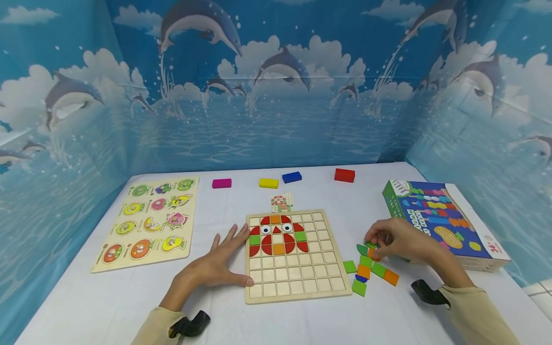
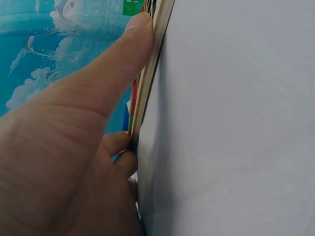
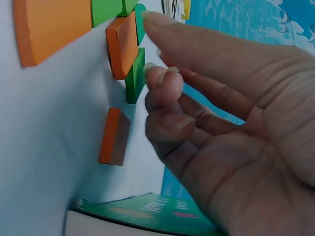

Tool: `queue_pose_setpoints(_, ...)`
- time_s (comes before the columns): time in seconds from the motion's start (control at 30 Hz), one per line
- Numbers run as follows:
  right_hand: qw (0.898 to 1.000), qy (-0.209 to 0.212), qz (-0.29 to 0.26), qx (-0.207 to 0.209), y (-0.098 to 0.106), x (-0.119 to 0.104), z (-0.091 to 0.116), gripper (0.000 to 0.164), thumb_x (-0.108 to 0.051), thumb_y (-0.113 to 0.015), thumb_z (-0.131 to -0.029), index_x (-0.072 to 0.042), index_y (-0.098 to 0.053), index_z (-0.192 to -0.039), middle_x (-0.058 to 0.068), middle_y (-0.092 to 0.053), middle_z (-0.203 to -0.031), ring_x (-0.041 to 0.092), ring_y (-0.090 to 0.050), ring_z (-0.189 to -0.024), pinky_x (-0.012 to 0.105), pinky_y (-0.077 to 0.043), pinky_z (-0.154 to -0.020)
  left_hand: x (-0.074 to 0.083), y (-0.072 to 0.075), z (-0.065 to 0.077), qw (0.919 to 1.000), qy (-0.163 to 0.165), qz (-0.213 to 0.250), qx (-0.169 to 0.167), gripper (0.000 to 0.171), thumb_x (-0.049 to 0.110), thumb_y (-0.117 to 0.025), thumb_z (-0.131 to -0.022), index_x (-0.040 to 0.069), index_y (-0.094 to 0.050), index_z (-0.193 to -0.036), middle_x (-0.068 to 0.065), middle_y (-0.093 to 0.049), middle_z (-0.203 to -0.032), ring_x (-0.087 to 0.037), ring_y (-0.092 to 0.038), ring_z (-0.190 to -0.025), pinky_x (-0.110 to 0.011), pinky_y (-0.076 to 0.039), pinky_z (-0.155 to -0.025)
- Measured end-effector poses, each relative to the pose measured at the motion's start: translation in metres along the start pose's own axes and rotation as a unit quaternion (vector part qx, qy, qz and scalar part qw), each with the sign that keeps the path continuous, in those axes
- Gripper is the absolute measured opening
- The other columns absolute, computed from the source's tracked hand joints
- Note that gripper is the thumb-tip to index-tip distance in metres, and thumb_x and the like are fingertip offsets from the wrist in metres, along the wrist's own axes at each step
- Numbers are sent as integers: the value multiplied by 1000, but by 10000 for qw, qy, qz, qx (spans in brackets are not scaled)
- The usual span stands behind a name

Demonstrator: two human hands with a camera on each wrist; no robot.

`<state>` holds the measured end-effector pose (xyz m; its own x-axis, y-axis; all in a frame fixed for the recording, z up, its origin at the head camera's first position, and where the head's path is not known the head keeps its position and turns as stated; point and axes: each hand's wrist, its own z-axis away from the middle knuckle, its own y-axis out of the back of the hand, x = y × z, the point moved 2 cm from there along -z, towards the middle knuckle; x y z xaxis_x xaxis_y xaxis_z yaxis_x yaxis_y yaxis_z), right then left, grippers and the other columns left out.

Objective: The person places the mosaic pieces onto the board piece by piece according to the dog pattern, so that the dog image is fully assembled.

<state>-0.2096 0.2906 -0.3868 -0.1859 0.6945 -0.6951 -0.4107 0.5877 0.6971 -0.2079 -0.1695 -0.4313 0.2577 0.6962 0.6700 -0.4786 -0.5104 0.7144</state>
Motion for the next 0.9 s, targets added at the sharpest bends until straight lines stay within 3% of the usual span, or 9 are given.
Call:
queue_pose_setpoints(0.23, 9997, -5, 228, 88, -3, 1, -1, 31, -10, -94, -83, -7, -77, -108, 2, -62, -84, 17, -58, -79, 22, -54, -65, -1, -1, 0, 10000, 40, 33, 10, 127, 49, -98, -75, 21, -23, -174, 3, -11, -182, -26, 7, -168, -57, 14, -133)
queue_pose_setpoints(0.47, 9955, 38, 756, 563, -7, 2, -5, 26, -9, -90, -87, -7, -78, -111, -4, -63, -86, 17, -57, -83, 21, -55, -66, 0, 0, 0, 10000, 27, 20, 18, 127, 50, -98, -75, 20, -23, -174, 2, -11, -182, -26, 7, -168, -57, 14, -133)
queue_pose_setpoints(0.63, 9937, -176, 824, 742, -5, 1, -6, 27, -8, -89, -88, -2, -77, -111, -1, -64, -86, 19, -57, -82, 22, -55, -63, 1, 0, 0, 10000, 26, 3, -4, 127, 50, -97, -76, 20, -24, -174, 3, -11, -182, -26, 7, -168, -57, 13, -133)
queue_pose_setpoints(0.9, 9937, -526, 729, 666, -6, 0, -8, 21, -12, -89, -90, -3, -77, -105, 0, -63, -81, 19, -57, -76, 23, -51, -59, 1, 0, 0, 10000, -24, -28, 0, 127, 50, -97, -76, 19, -23, -174, 2, -11, -182, -26, 7, -168, -57, 13, -133)
